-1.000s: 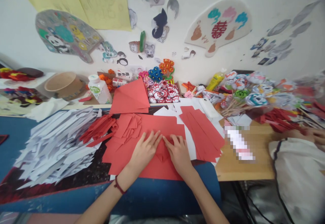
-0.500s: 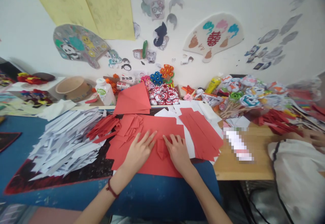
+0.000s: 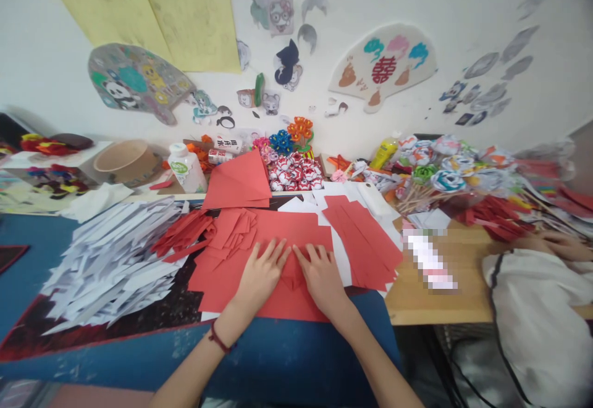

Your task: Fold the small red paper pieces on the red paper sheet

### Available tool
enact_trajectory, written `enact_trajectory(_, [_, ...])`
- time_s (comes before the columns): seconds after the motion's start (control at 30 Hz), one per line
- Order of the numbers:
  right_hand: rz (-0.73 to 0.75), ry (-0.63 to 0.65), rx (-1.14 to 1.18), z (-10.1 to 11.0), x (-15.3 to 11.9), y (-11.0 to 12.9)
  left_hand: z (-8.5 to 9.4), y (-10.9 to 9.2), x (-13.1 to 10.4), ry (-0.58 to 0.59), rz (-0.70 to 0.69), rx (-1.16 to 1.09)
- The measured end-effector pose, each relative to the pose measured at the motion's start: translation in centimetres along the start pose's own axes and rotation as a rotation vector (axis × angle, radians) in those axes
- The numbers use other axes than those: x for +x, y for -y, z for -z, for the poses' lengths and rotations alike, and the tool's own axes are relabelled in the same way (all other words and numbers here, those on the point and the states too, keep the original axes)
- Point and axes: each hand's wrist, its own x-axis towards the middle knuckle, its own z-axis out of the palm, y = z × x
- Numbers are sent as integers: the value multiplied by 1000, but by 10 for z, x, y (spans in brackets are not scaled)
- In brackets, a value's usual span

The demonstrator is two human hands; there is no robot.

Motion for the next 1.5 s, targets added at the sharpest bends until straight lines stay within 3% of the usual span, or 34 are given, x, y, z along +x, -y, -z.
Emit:
enact_trajectory(0.23, [3, -19, -34, 4, -20, -4, -1, 0, 0, -24, 3, -11])
enact_trajectory(0.33, [-5, -30, 55, 8, -19, -10, 4, 4, 3, -47, 22, -100])
enact_trajectory(0.4, [-52, -34, 176, 12, -13, -14, 8, 5, 8, -70, 95, -211])
enact_trajectory(0.5, [-121, -57, 298, 16, -4, -15, 11, 2, 19, -108, 322, -344])
enact_trajectory(0.6, [-142, -69, 362, 16, 0, -16, 8, -3, 28, -77, 450, -407])
enact_trajectory(0.77, [-156, -91, 619, 13, 14, -28, 10, 2, 38, 5, 362, -545])
enact_trajectory(0.9, [-66, 71, 930, 10, 37, -39, 19, 16, 47, -13, 263, -598])
enact_trajectory(1.07, [-286, 105, 1301, 2, 46, -39, 21, 43, 39, -104, 221, -764])
enact_trajectory(1.17, [-391, 164, 1450, -4, 40, -38, 19, 54, 24, -18, 172, -876])
enact_trajectory(1.27, [-361, 180, 1324, -7, 35, -39, 14, 57, 16, 16, 166, -908])
enact_trajectory(1.4, [-172, 0, 890, -5, 36, -40, 2, 56, 19, -85, 139, -868])
enact_trajectory(1.5, [-95, -25, 844, -4, 37, -40, -6, 53, 22, -128, 114, -871])
